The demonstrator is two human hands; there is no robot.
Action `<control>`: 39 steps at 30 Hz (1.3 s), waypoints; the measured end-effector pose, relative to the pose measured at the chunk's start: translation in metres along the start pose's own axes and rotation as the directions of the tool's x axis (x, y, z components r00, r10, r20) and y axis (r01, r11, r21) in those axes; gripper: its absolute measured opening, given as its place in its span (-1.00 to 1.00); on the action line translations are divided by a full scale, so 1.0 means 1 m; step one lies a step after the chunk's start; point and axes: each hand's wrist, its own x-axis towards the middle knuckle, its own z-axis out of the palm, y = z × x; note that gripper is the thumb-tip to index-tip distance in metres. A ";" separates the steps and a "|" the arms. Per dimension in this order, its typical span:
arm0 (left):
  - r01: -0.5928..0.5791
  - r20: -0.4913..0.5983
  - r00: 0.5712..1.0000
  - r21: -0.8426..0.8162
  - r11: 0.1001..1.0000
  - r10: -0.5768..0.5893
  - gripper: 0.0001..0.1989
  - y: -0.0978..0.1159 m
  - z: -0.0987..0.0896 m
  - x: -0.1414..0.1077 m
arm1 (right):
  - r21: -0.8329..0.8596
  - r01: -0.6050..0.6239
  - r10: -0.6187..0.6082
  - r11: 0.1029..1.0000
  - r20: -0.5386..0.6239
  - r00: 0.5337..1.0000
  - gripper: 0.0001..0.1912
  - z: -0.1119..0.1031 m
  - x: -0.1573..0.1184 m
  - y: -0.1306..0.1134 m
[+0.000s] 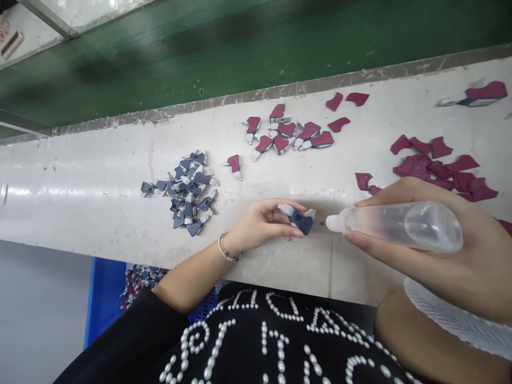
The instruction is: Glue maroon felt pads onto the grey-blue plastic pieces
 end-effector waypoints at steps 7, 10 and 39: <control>0.041 -0.010 0.999 -0.009 0.999 -0.041 -0.48 0.004 0.004 0.000 | -0.063 0.019 -0.020 0.998 -0.019 1.000 -0.73 0.001 0.002 -0.002; 0.047 0.004 0.999 -0.028 0.998 -0.047 -0.49 0.005 0.003 0.000 | -0.082 0.032 -0.034 0.996 -0.021 0.999 -0.72 0.002 0.002 -0.003; 0.031 0.144 0.989 0.001 1.000 -0.031 -0.51 0.004 0.000 -0.003 | -0.026 0.046 -0.046 0.999 -0.004 0.999 -0.77 0.008 0.003 -0.006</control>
